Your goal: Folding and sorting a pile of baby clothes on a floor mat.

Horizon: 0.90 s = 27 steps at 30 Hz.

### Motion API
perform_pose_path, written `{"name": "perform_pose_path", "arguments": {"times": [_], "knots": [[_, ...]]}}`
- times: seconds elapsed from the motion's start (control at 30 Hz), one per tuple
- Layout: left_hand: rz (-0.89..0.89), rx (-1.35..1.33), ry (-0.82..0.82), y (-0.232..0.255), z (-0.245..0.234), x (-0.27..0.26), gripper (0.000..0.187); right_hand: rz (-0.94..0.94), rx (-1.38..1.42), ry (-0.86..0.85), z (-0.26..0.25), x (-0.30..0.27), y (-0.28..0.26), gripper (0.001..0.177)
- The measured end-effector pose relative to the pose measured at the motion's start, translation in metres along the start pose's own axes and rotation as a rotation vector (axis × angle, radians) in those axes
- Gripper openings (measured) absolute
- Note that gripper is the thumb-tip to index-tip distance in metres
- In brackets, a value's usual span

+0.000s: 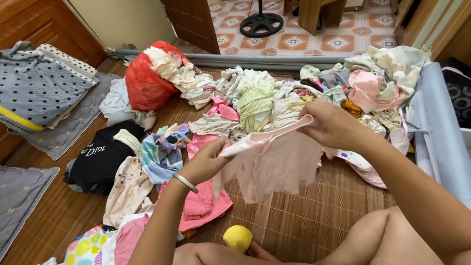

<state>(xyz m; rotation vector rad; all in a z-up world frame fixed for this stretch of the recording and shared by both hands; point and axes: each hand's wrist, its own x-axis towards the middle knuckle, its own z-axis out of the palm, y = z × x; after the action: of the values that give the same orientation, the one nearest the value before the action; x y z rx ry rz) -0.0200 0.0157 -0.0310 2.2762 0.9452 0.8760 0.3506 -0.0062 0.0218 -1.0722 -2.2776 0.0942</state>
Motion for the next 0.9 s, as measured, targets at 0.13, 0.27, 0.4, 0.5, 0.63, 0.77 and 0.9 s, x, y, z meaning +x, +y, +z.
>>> {"name": "perform_pose_path", "arguments": {"times": [0.13,0.27,0.4,0.5,0.63,0.77,0.9], "knots": [[-0.25,-0.571,-0.195,-0.024,0.018,-0.004,0.023,0.206,0.333,-0.078,0.011,-0.006,0.015,0.022],[-0.272,-0.777,-0.135,0.007,0.008,0.008,0.038,0.398,0.709,-0.103,0.017,-0.012,0.026,0.021],[-0.422,-0.77,-0.114,0.002,0.008,0.008,0.044,0.42,0.751,-0.125,0.004,-0.01,0.017,0.028],[-0.335,-0.696,-0.098,-0.011,0.01,-0.005,0.034,0.494,0.628,-0.15,-0.008,-0.013,0.014,0.024],[-0.343,-0.393,-0.073,0.021,-0.003,-0.029,0.028,0.491,0.614,-0.356,-0.028,-0.017,0.006,0.022],[-0.472,-0.608,-0.356,0.026,-0.006,-0.042,0.035,0.489,0.559,-0.629,-0.034,-0.003,-0.002,0.03],[-0.51,-0.412,-0.438,-0.038,0.014,-0.021,0.037,0.447,0.262,-0.856,0.028,0.029,0.044,0.03]]}}
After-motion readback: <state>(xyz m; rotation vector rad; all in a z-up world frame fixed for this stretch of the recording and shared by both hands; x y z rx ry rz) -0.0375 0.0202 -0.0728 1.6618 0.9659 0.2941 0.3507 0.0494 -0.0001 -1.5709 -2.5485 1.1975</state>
